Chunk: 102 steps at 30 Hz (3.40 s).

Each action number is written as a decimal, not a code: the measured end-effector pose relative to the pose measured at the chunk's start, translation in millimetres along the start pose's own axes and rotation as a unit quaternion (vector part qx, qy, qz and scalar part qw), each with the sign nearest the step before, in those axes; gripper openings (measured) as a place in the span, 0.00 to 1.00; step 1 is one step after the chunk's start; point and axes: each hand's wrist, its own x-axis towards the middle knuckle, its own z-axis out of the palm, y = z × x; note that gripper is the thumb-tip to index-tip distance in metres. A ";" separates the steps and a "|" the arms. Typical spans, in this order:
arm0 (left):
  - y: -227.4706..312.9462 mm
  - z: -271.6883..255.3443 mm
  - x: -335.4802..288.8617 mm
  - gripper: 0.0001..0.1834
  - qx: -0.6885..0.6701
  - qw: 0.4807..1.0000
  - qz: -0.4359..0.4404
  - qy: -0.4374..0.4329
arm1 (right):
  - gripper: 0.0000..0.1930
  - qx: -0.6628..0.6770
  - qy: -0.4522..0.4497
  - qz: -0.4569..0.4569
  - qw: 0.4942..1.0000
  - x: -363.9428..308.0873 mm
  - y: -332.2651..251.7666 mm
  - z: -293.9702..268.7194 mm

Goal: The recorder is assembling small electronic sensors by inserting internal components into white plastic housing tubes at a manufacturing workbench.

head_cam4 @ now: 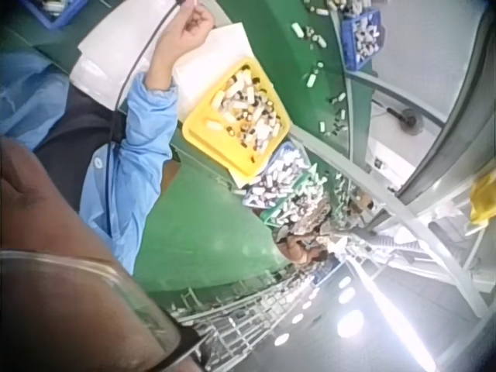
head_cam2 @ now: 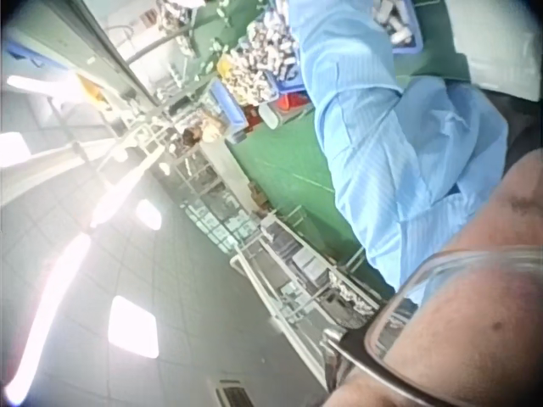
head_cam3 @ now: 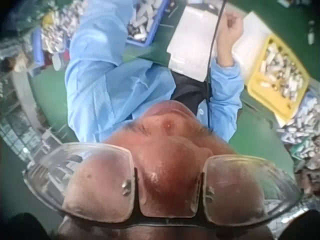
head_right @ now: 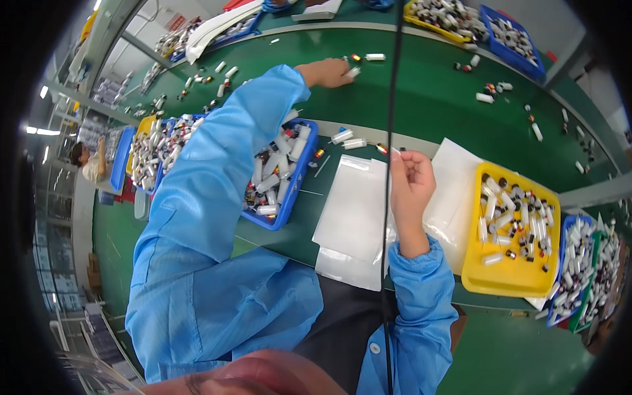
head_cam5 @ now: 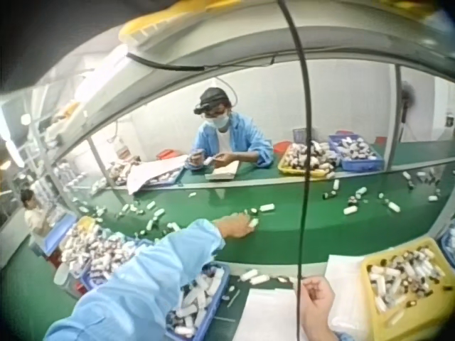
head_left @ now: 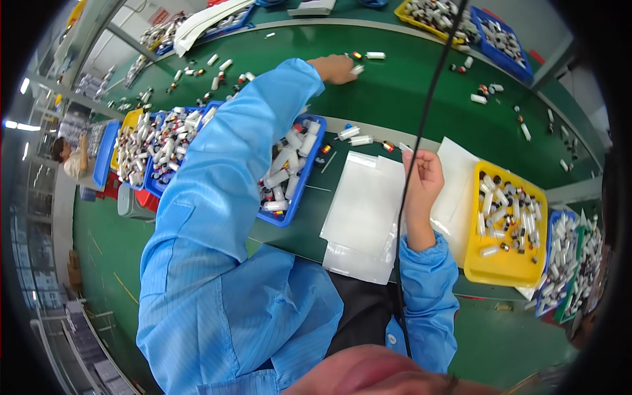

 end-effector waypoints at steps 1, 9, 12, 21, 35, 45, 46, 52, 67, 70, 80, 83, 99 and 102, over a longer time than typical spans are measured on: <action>7.8 -15.8 -6.6 0.23 -0.133 0.990 0.012 -0.037 | 0.10 -0.009 0.014 -0.030 0.999 2.6 1.9 -1.0; 131.7 -50.6 -170.5 0.27 -0.537 0.835 0.119 0.013 | 0.38 -0.155 0.036 -0.274 0.948 -0.7 -7.0 11.9; 161.4 -16.9 -179.5 0.24 -0.666 0.727 0.168 0.026 | 0.38 -0.111 -0.005 -0.264 0.958 -1.1 5.0 7.5; 180.4 15.7 -181.0 0.26 -0.927 0.359 0.080 -0.075 | 0.31 -0.128 -0.053 -0.229 0.964 -1.7 -1.6 3.7; 170.9 33.8 -177.6 0.21 -0.803 0.563 0.190 -0.044 | 0.28 -0.007 -0.005 -0.079 0.997 -1.9 3.2 2.7; 164.2 32.7 -172.1 0.17 -0.768 0.613 0.174 0.069 | 0.22 -0.059 -0.032 -0.169 0.983 3.1 5.1 4.5; 164.3 34.3 -172.1 0.17 -0.765 0.611 0.190 0.073 | 0.19 -0.036 -0.029 -0.180 0.983 3.1 2.4 5.8; 166.4 33.9 -172.3 0.15 -0.728 0.644 0.220 0.080 | 0.07 0.178 -0.054 0.052 0.981 16.0 -13.7 -17.6; 170.4 33.4 -177.7 0.16 -0.660 0.707 0.232 0.102 | 0.08 0.056 0.011 0.061 0.996 3.1 -11.3 3.2; 173.9 29.9 -181.7 0.15 -0.684 0.687 0.225 0.095 | 0.08 0.039 0.020 0.033 0.998 1.3 -11.6 6.3; 173.8 19.3 -192.8 0.17 -0.694 0.660 0.283 0.057 | 0.24 0.267 -0.034 0.157 0.950 2.7 -18.8 -0.5; 167.0 11.8 -201.7 0.14 -0.677 0.686 0.260 0.059 | 0.24 0.417 -0.112 0.275 0.859 2.1 -3.6 -7.6; -2.9 -81.0 -358.7 0.18 -0.325 0.841 -0.010 0.433 | 0.24 0.133 -0.235 0.343 0.900 -19.8 -18.6 37.7; -108.4 -0.7 -410.6 0.21 -0.252 0.870 -0.166 0.390 | 0.33 0.135 -0.256 0.426 0.857 -44.8 -14.8 80.6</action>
